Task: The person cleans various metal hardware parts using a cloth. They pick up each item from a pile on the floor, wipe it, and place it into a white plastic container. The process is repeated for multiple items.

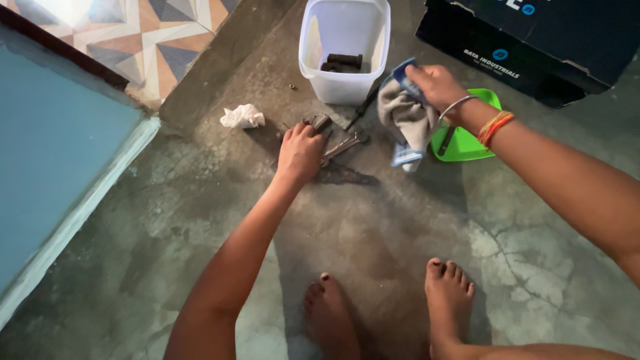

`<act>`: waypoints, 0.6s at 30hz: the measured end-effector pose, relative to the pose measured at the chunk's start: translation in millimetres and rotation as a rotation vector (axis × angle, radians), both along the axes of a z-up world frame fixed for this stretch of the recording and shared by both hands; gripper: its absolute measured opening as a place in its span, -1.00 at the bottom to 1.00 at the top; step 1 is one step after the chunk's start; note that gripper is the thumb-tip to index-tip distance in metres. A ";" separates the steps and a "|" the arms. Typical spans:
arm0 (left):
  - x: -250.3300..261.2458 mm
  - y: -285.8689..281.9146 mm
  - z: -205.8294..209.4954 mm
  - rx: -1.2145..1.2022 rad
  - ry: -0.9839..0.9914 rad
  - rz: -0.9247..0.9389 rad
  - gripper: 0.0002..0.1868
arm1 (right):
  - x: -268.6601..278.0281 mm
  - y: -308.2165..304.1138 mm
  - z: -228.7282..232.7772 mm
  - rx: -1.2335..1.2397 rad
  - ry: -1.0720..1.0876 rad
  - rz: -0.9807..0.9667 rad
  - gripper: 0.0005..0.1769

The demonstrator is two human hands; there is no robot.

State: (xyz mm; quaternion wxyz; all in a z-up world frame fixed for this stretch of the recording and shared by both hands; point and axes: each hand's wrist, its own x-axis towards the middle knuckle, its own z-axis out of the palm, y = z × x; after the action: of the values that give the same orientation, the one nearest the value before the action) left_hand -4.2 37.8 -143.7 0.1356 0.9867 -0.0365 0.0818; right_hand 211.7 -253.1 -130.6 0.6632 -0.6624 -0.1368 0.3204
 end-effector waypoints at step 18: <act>-21.5 -21.8 -1.5 -0.028 0.038 -0.317 -0.90 | -40.2 14.2 48.3 -0.101 0.267 -0.200 -0.67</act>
State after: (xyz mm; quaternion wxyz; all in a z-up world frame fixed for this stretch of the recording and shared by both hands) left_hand -25.6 16.1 -145.2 0.1611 0.9680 -0.1881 0.0411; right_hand 171.6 -238.9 -82.3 0.6699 -0.6567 0.0355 0.3446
